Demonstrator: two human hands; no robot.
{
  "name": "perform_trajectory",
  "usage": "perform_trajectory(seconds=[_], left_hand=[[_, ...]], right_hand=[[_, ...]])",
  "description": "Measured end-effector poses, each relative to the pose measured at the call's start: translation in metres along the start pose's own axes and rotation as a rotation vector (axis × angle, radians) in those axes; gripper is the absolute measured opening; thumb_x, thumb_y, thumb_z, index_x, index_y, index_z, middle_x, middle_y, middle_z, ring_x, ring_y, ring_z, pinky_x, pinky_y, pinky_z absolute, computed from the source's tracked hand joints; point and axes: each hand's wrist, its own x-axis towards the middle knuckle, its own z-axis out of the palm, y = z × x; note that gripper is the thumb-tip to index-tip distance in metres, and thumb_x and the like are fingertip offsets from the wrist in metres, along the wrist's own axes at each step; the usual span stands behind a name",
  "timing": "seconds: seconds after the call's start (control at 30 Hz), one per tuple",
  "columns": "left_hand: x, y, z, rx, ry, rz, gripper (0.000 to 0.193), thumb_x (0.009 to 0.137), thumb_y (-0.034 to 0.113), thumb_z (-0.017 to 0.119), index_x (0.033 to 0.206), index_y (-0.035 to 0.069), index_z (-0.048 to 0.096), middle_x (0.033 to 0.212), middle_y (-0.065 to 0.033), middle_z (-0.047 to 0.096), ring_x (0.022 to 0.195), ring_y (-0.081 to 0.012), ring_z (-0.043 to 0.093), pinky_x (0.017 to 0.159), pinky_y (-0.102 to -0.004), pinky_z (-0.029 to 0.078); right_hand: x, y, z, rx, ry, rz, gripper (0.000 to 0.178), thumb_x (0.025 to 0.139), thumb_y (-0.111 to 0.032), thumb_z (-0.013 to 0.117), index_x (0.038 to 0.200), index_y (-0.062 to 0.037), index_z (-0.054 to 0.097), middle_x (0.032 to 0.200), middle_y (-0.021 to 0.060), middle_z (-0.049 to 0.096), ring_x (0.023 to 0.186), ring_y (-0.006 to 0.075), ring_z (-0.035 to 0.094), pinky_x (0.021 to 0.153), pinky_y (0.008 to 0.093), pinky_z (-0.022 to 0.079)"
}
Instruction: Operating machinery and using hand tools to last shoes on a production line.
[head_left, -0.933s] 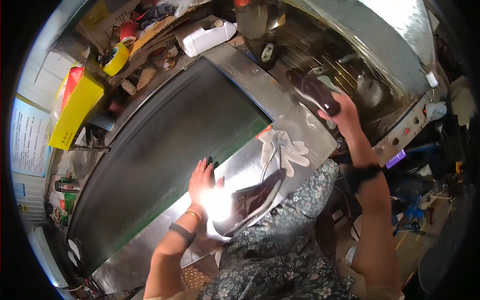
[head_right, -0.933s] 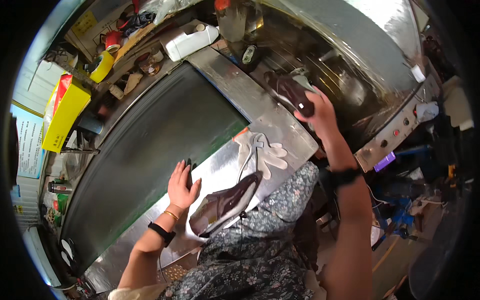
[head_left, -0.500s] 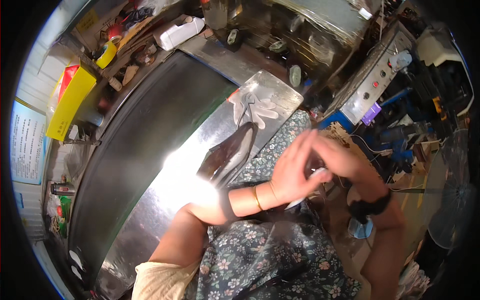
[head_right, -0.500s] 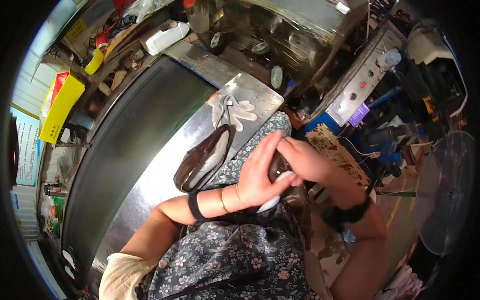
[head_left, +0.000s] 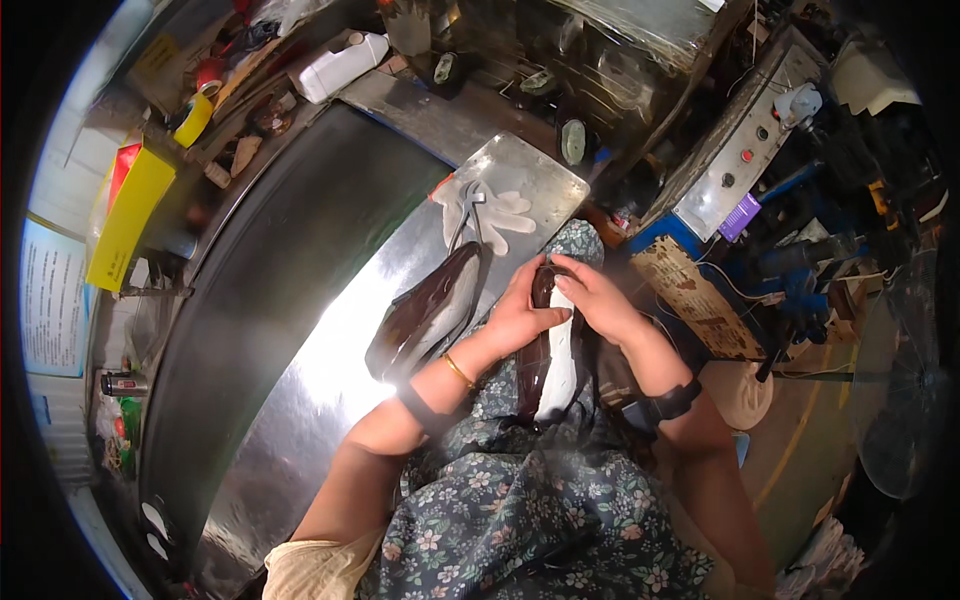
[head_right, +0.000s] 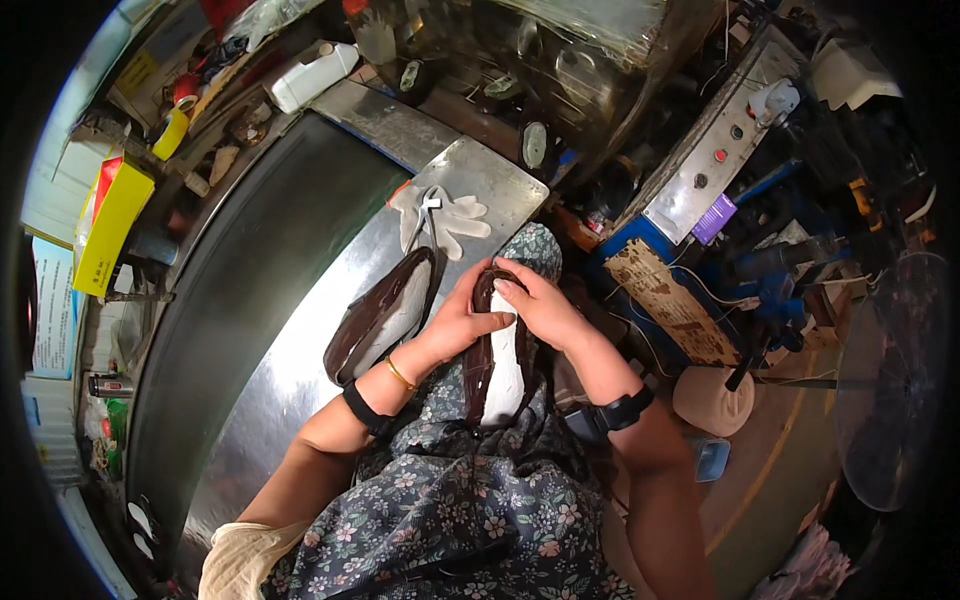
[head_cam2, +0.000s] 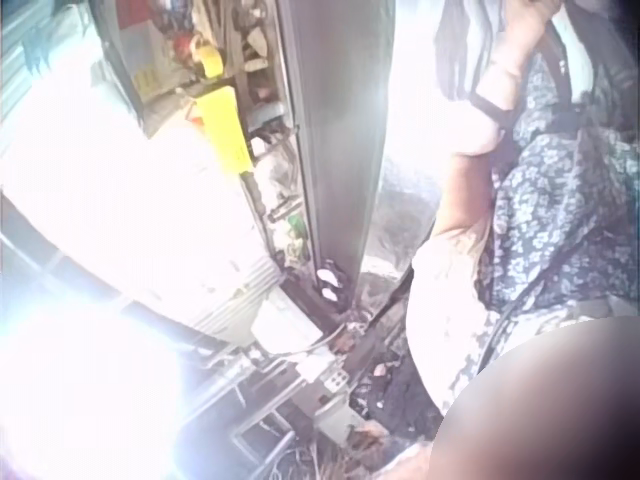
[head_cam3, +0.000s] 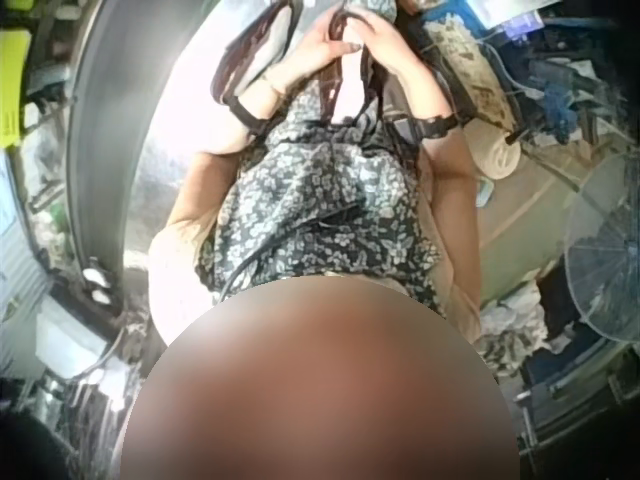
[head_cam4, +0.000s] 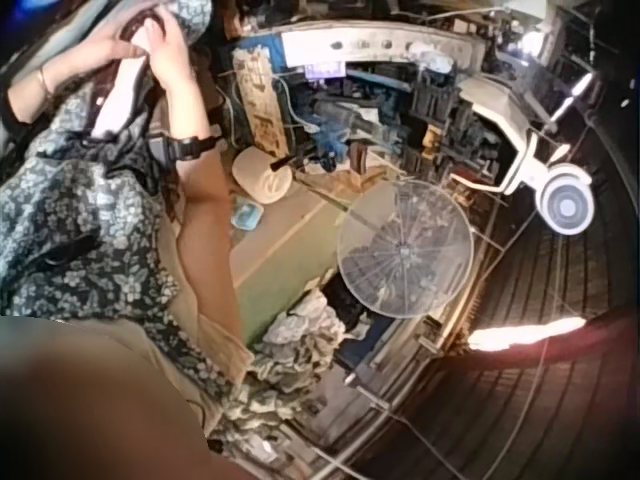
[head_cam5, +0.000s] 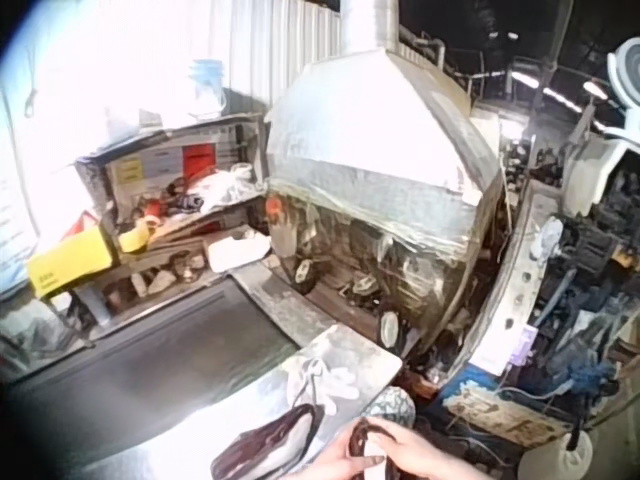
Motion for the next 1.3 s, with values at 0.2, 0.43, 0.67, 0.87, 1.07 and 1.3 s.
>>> perform_trajectory(seconds=[0.2,0.43,0.67,0.87,1.07,1.3], left_hand=[[0.012,0.003,-0.006,0.194,0.014,0.092,0.083,0.07,0.018,0.079,0.138,-0.004,0.036,0.13,-0.0229,0.046,0.123,-0.0362,0.046,0.103,-0.0375,0.039],[0.014,0.0,-0.007,0.239,0.059,0.176,0.079,0.069,0.014,0.079,0.134,-0.003,0.039,0.123,-0.0216,0.049,0.115,-0.0367,0.049,0.099,-0.0387,0.04],[0.008,0.008,-0.03,-0.436,-0.167,-0.067,0.067,0.087,0.017,0.071,0.143,0.005,0.037,0.133,-0.0085,0.05,0.12,-0.0207,0.051,0.103,-0.0314,0.04],[0.008,-0.008,-0.014,-0.56,-0.185,-0.253,0.051,0.1,0.048,0.046,0.132,0.008,0.048,0.121,-0.0042,0.057,0.113,-0.0129,0.051,0.1,-0.0295,0.039],[-0.009,0.04,0.023,0.239,0.078,-0.112,0.06,0.097,0.05,0.048,0.129,0.0,0.046,0.109,-0.0208,0.063,0.101,-0.0325,0.063,0.09,-0.0382,0.048],[-0.031,0.124,0.016,0.406,-0.636,0.427,0.067,0.091,0.038,0.063,0.14,-0.001,0.039,0.126,-0.0239,0.057,0.114,-0.0385,0.058,0.097,-0.0419,0.048]], right_hand=[[0.008,0.013,0.002,0.013,0.029,-0.094,0.039,0.096,-0.016,0.058,0.131,-0.0008,0.054,0.115,0.0105,0.065,0.105,0.0147,0.06,0.093,0.0293,0.046],[0.01,0.006,0.013,-0.071,0.087,-0.09,0.034,0.096,-0.012,0.057,0.127,0.0004,0.057,0.116,0.0086,0.065,0.106,0.0138,0.058,0.094,0.0279,0.044],[0.006,-0.012,0.015,-0.22,0.086,-0.16,0.041,0.096,-0.027,0.061,0.127,-0.001,0.057,0.111,0.0147,0.068,0.104,0.0197,0.063,0.091,0.0309,0.048],[-0.007,0.001,0.02,-0.109,0.179,-0.105,0.035,0.094,-0.026,0.064,0.117,-0.0008,0.065,0.106,0.0125,0.07,0.099,0.0158,0.064,0.088,0.0284,0.048],[-0.039,-0.023,-0.008,0.191,0.123,0.08,0.033,0.094,-0.019,0.062,0.119,0.0016,0.063,0.12,0.0117,0.065,0.111,0.0195,0.061,0.092,0.0299,0.048],[-0.129,-0.054,-0.085,0.062,-0.389,0.38,0.072,0.079,-0.026,0.073,0.139,-0.0012,0.041,0.131,0.0096,0.052,0.123,0.0176,0.046,0.106,0.0344,0.036]])
